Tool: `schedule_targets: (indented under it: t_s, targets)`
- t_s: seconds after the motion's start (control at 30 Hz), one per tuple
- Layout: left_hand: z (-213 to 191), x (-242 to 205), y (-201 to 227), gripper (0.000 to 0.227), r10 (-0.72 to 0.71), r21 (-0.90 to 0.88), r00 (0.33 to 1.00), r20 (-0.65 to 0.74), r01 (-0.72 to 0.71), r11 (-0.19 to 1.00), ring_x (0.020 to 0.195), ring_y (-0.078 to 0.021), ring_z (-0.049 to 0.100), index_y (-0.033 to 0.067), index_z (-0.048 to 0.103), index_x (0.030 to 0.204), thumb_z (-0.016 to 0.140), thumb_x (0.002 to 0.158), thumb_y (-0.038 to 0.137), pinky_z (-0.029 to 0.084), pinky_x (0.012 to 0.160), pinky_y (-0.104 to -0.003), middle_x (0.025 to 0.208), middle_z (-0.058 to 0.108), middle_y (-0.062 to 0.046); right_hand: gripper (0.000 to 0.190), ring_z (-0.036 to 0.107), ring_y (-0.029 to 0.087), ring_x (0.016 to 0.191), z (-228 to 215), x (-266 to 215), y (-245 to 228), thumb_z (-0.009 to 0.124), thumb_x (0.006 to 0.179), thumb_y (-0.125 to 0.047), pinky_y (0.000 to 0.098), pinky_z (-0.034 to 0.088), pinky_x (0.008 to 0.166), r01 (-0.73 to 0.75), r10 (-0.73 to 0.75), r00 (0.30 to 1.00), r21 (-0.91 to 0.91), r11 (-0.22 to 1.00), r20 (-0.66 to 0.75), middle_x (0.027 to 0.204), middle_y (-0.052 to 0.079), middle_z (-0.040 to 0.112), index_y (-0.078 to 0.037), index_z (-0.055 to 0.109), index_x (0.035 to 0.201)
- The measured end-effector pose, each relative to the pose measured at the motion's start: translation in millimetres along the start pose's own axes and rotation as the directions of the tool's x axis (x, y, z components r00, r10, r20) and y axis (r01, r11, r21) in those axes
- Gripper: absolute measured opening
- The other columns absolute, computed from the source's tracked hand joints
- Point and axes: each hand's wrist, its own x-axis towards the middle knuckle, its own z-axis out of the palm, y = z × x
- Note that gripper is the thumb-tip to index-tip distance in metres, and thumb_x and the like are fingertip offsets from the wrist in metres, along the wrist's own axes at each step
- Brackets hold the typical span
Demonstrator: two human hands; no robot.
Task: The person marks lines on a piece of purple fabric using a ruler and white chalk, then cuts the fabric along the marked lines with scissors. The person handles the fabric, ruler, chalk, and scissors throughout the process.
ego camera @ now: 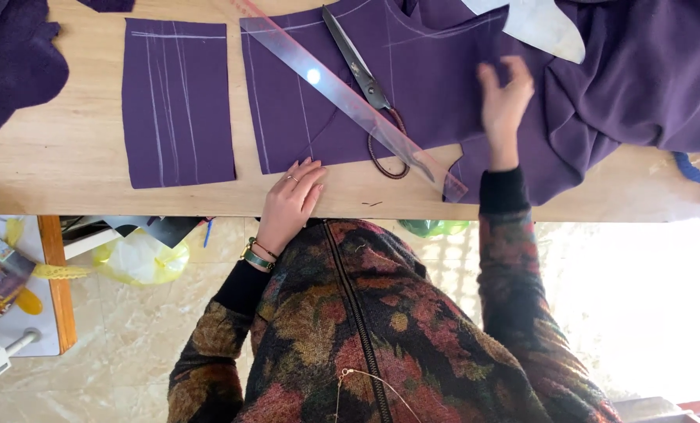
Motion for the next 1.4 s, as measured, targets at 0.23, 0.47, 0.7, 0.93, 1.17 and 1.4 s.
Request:
schedule_targets:
  t_s: [0.23, 0.47, 0.7, 0.93, 1.17, 1.4]
  targets:
    - [3.5, 1.9, -2.4, 0.022, 0.003, 0.050, 1.000, -0.011, -0.002, 0.999, 0.121, -0.0291, 0.067, 0.0101, 0.072, 0.123, 0.065, 0.103, 0.016, 0.051, 0.108, -0.040, 0.126, 0.072, -0.008, 0.034, 0.064, 0.023, 0.083, -40.8, -35.2, -139.7, 0.075, 0.088, -0.016, 0.0410, 0.053, 0.080, -0.342, -0.130, 0.377, 0.269, 0.900, 0.917, 0.090, 0.012, 0.070, -0.004, 0.072, 0.120]
    - [-1.9, -1.2, 2.0, 0.021, 0.039, 0.075, 0.999, -0.037, -0.036, 0.997, 0.120, -0.0283, 0.068, 0.0072, 0.072, 0.121, 0.063, 0.103, 0.013, 0.052, 0.110, -0.042, 0.126, 0.071, -0.009, 0.039, 0.059, 0.030, 0.091, -18.3, -2.2, 35.2, 0.091, 0.085, -0.006, 0.0378, 0.052, 0.076, 0.008, 0.015, 0.970, -0.093, 0.996, 0.242, 0.103, 0.014, 0.051, -0.009, 0.066, 0.115]
    - [-10.8, -11.9, -8.7, 0.021, -0.019, 0.091, 0.983, -0.181, 0.036, 0.995, 0.121, -0.0244, 0.067, 0.0156, 0.073, 0.122, 0.062, 0.104, 0.019, 0.053, 0.105, -0.038, 0.125, 0.071, -0.002, 0.047, 0.071, 0.030, 0.078, -16.6, 9.2, 84.6, 0.101, 0.088, -0.018, 0.0373, 0.055, 0.062, -0.086, 0.136, 0.943, -0.171, 0.981, 0.305, 0.089, 0.013, 0.067, -0.003, 0.061, 0.109]
    - [-35.4, -19.1, -23.4, 0.020, -0.062, 0.094, 0.968, -0.242, 0.087, 0.992, 0.116, -0.0258, 0.069, 0.0170, 0.073, 0.120, 0.065, 0.101, 0.018, 0.054, 0.104, -0.039, 0.124, 0.073, -0.002, 0.019, 0.071, 0.022, 0.060, 14.3, -13.4, -47.2, 0.083, 0.098, 0.006, 0.0307, 0.059, 0.046, -0.066, 0.018, 0.972, 0.202, 0.977, 0.234, 0.084, 0.024, 0.072, 0.012, 0.066, 0.105]
    - [-79.8, -10.0, -72.0, 0.022, -0.017, 0.214, 0.958, -0.286, 0.081, 0.974, 0.120, -0.0333, 0.066, 0.0106, 0.071, 0.120, 0.067, 0.101, 0.021, 0.051, 0.107, -0.045, 0.127, 0.070, -0.010, 0.024, 0.064, 0.042, 0.084, 92.5, -51.8, -207.1, 0.086, 0.091, -0.007, 0.0452, 0.055, 0.066, 0.249, -0.297, 0.839, 0.164, 0.955, 0.456, 0.097, 0.021, 0.060, 0.006, 0.067, 0.098]
    - [-106.3, 7.3, -144.7, 0.071, -0.226, 0.335, 0.971, -0.083, 0.241, 0.911, 0.153, -0.0508, 0.017, 0.0058, 0.046, 0.154, 0.074, 0.099, 0.041, 0.016, 0.124, -0.062, 0.167, 0.023, -0.024, 0.023, 0.060, 0.036, 0.088, 149.3, -56.9, -215.9, 0.087, 0.091, -0.017, 0.0442, 0.051, 0.076, 0.116, -0.071, 0.818, -0.043, 0.992, 0.572, 0.098, 0.014, 0.054, -0.003, 0.069, 0.095]
